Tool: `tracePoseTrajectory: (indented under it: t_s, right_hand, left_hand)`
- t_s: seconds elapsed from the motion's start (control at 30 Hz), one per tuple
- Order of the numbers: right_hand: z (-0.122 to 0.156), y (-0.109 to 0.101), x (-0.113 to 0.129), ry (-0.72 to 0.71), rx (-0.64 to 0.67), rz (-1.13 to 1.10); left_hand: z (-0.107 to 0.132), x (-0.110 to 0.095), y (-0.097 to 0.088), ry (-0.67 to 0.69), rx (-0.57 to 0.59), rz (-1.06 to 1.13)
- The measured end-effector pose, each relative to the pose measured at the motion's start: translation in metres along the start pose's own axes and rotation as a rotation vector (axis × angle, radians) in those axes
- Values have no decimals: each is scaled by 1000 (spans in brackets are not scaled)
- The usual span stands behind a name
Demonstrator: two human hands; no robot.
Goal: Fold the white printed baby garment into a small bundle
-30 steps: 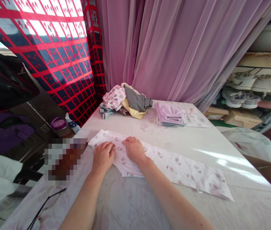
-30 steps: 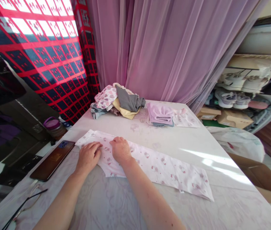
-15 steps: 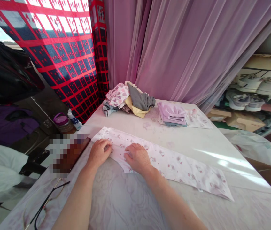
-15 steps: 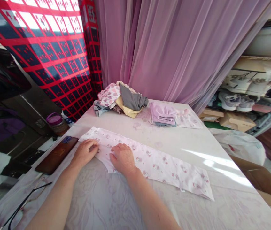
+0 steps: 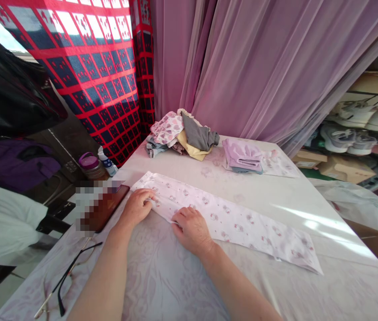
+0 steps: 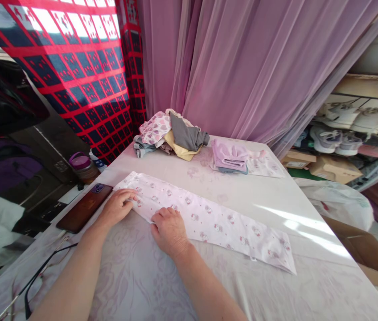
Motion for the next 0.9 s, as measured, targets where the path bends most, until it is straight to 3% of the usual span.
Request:
tracePoseTrajectory:
  t_s: [0.3,0.4,0.7,0.9]
  right_hand:
    - [-6,-5,-19,95,-42,-192]
    - [-5,-8,-28,128,-88,-299]
    - [-5,-8,-38,152,-96,-414]
    - [-3,-5,-42,158,-100,-448]
  left_hand:
    - [7,-4,16,72,241,103]
    - [8,-6,17,94,271,82]
    - [-3,-7,16,115,99,-2]
    - [-5,-10,15,125,69,-53]
Point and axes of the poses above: each hand's wrist, its own z-axis away from the middle knuckle, its own y-axis out of the palm, x = y × z, the point moved 9 cm from there along -z, towards the middle knuckle, and after that the axes turned 14 degrees about x, right-handed, at the moved point
